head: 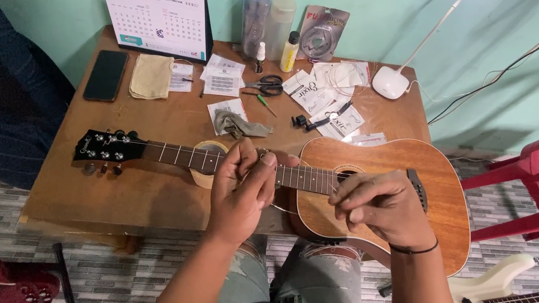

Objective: The person replaces a guitar string on an acoustic guitar resting on their lap. They thread the string through the bridge, pull it along the fretboard, and wind it onto the tuning peg. They use a small green tool to adjust the string at the bridge and pluck the string to check tension.

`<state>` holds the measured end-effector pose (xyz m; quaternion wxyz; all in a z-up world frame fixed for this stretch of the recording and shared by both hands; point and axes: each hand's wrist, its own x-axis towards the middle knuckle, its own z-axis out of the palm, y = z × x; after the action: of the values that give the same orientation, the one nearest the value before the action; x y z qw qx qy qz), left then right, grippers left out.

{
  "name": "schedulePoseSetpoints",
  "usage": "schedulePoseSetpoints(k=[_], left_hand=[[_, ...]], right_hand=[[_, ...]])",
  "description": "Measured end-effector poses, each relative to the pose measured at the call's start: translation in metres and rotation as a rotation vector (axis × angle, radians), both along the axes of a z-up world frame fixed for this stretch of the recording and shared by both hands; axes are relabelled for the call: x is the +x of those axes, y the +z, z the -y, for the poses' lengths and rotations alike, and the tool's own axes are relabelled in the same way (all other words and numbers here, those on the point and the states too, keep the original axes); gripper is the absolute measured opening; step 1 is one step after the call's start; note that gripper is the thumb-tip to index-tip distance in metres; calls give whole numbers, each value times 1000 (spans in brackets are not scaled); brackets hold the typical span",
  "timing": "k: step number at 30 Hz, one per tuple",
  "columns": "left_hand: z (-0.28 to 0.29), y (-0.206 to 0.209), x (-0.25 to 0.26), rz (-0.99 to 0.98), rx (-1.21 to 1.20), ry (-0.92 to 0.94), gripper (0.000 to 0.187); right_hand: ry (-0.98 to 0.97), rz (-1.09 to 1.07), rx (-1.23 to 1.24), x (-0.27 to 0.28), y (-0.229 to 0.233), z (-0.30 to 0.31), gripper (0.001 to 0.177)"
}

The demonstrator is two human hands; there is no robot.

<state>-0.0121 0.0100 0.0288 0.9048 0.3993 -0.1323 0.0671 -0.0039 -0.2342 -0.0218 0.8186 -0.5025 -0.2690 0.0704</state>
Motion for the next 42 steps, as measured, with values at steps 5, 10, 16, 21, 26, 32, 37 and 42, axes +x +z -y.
schedulePoseSetpoints(k=[5, 10, 16, 21, 26, 32, 37, 42], left_hand=[[-2, -15, 7, -32, -36, -33, 38], [-3, -30, 9, -90, -79, -87, 37], [-5, -24, 4, -88, -84, -129, 37], [-6, -16, -12, 173, 319, -189, 37], [-4, -9, -17, 278, 469, -127, 35], [-2, -10, -20, 315, 481, -91, 37], [-7, -10, -19, 280, 423, -128, 36], [-5, -9, -21, 340, 445, -104, 35]], right_hand=[[85, 28, -15, -2, 19, -5, 24], [5, 82, -125, 0, 20, -6, 22], [-31, 155, -327, -5, 46, -20, 19], [-625, 311, -1044, -23, 75, -48, 22], [-820, 243, -858, -28, 78, -69, 18], [-743, 30, -568, -31, 64, -62, 27], [-692, 99, -475, -31, 58, -58, 31], [-912, 42, -229, -28, 34, -61, 9]])
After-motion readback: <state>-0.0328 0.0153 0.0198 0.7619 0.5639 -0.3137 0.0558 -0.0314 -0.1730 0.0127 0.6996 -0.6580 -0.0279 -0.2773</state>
